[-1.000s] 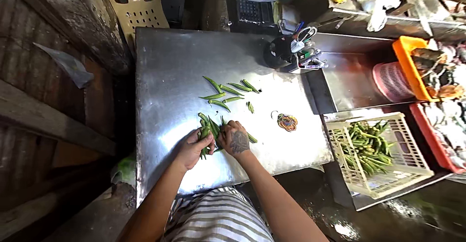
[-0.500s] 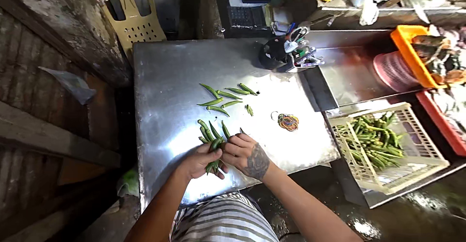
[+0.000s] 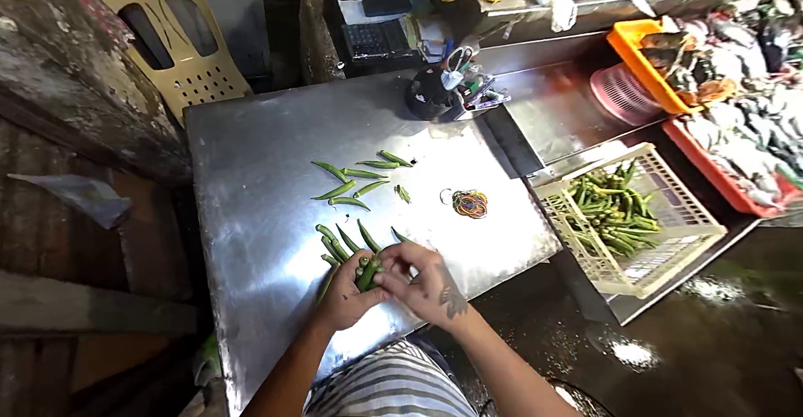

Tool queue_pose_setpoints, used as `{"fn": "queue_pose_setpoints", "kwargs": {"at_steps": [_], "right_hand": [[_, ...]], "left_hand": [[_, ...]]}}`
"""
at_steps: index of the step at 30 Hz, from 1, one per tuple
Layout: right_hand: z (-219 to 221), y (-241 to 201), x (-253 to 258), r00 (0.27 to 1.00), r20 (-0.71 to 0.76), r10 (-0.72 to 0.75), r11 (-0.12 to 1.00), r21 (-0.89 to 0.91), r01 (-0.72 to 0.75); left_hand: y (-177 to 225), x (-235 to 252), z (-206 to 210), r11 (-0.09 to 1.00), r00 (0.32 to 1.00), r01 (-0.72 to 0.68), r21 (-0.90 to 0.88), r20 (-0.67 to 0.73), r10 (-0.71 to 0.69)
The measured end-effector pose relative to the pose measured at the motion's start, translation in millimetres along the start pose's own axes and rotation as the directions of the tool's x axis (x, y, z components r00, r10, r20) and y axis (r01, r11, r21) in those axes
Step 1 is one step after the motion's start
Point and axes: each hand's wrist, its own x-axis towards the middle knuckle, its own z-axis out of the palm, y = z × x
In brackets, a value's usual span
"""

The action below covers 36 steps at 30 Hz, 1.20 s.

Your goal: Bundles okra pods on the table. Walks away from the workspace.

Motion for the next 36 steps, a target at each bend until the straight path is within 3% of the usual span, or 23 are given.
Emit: {"fn": "queue_pose_setpoints", "kwargs": {"at_steps": [3,9,12,15,19,23,26,29,33,36], "right_hand": [[11.4,5.3,-9.9,0.993,-0.11,0.053,0.996,0.077,-0.045],[6.2,1.5,-16.7,0.975,-0.22,-0.032,0.996,0.076,0.05],[-1.8,3.7,-13.9,0.978,-0.18,-0.11,0.993,-0.059,0.101],[2.6,6.1,-16.5,0.975,-0.127,-0.183,0.972,-0.175,0.16],[11.7,14.7,-20.9,0.982,-0.127,-0.14,0.987,-0.095,0.128],[15.5,17.2,-23.6,0.984,-0.167,0.058,0.991,0.132,-0.036],[20.4,23.3,-25.1,0.979,-0.205,0.009,0.999,0.05,0.002],[23.4,22.3,-22.9,0.968,-0.245,-0.045,0.999,-0.035,0.037],[15.7,22.1,-15.4,0.981,-0.118,-0.152,0.981,-0.141,0.135],[-9.3,5.4,0.2,0.992,0.0,-0.13,0.977,-0.172,0.128]], "left_hand": [[3.7,8.2,8.4,0.985,1.0,-0.016,0.173,-0.022,0.02],[15.3,22.2,5.3,0.926,0.999,0.014,0.377,0.026,-0.025],[13.7,26.9,4.8,0.929,0.997,-0.005,0.37,0.069,-0.022],[13.4,29.1,9.5,0.958,0.993,0.06,0.279,0.084,-0.087],[13.1,27.3,13.3,0.955,0.981,0.183,0.235,0.026,-0.194],[7.2,24.6,10.1,0.947,0.981,0.187,0.26,-0.106,-0.165],[5.8,22.9,8.1,0.935,0.983,0.182,0.305,-0.071,-0.169],[4.7,21.4,6.6,0.969,0.991,0.13,0.21,0.017,-0.136],[-0.1,20.8,3.6,0.98,0.999,0.048,0.194,-0.005,-0.048],[0.5,20.9,1.7,0.942,0.996,0.063,0.33,-0.087,-0.036]]}}
